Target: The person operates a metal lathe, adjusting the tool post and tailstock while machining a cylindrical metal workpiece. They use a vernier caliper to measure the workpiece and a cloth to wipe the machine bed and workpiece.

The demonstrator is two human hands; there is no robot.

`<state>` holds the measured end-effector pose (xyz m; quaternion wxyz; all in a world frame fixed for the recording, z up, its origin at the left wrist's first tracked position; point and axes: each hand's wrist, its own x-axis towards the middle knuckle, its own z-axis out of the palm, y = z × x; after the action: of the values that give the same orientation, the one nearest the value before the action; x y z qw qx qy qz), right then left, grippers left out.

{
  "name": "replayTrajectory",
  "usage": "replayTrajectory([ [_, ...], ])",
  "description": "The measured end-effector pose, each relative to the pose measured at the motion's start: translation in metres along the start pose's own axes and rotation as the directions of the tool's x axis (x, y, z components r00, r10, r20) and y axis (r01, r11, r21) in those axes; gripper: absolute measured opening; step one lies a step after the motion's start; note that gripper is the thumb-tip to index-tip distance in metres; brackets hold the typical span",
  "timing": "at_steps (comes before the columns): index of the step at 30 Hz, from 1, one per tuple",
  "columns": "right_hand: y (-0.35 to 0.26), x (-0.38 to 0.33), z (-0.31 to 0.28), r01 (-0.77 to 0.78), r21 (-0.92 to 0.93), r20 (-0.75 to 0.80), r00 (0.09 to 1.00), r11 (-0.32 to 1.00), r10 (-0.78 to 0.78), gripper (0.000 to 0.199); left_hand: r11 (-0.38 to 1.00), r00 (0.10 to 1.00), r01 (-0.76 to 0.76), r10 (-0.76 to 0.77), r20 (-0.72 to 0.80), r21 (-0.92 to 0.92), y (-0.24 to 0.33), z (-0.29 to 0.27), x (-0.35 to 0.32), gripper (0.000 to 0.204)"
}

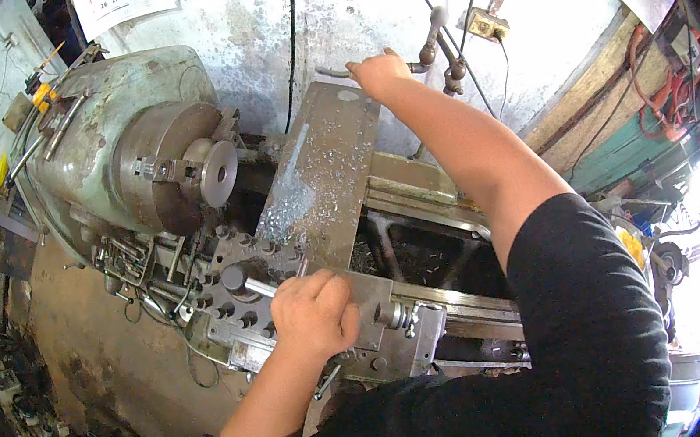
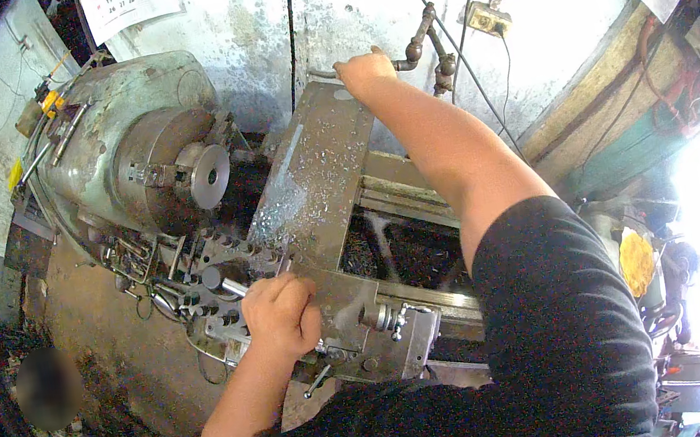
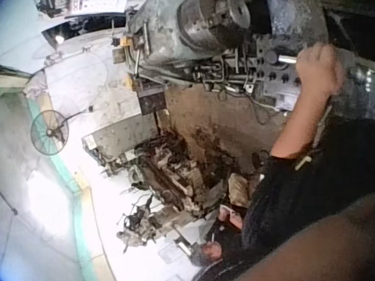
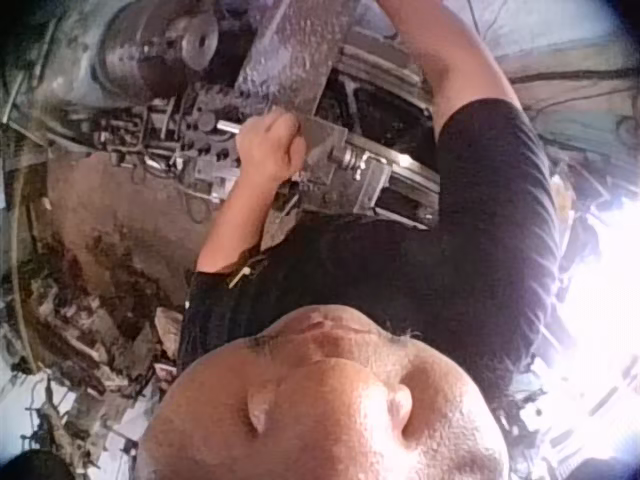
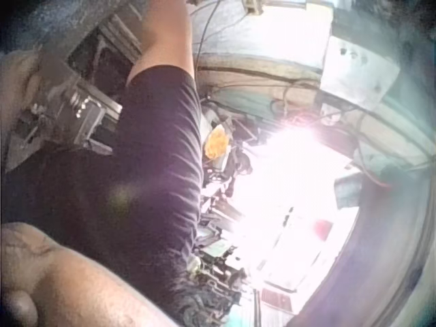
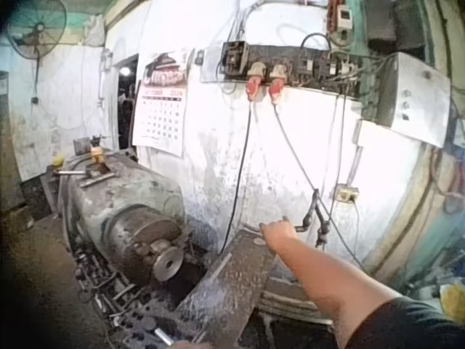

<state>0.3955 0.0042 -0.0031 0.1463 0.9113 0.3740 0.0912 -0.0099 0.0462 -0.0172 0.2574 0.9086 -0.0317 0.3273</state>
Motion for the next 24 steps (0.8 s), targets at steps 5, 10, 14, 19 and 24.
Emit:
replayTrajectory([
  [5, 0.004, 0.023, 0.012, -0.228, 0.128, 0.102, 0.971, 0.965, 0.216, 0.029, 1.000, 0.998, -0.023, 0.022, 0.056, 0.012, -0.008, 0.002, -0.004, 0.020],
  [10, 0.028, 0.025, 0.026, -0.309, 0.111, 0.077, 0.950, 0.945, 0.302, 0.027, 0.998, 0.999, -0.049, 0.049, 0.007, -0.028, -0.010, 0.004, -0.004, 0.025],
  [14, 0.044, 0.026, 0.034, -0.281, 0.112, -0.004, 0.959, 0.953, 0.283, 0.030, 0.999, 0.996, -0.026, 0.029, 0.079, -0.039, -0.009, 0.000, -0.005, 0.028],
  [19, 0.053, 0.030, 0.040, -0.308, 0.007, -0.083, 0.948, 0.951, 0.308, 0.037, 0.999, 0.997, -0.041, 0.042, 0.070, -0.017, -0.008, -0.001, -0.002, 0.028],
  [24, 0.063, 0.035, 0.038, -0.272, -0.378, 0.044, 0.950, 0.885, 0.311, 0.067, 0.997, 0.995, -0.038, 0.043, 0.087, -0.062, -0.010, -0.003, -0.001, 0.028],
])
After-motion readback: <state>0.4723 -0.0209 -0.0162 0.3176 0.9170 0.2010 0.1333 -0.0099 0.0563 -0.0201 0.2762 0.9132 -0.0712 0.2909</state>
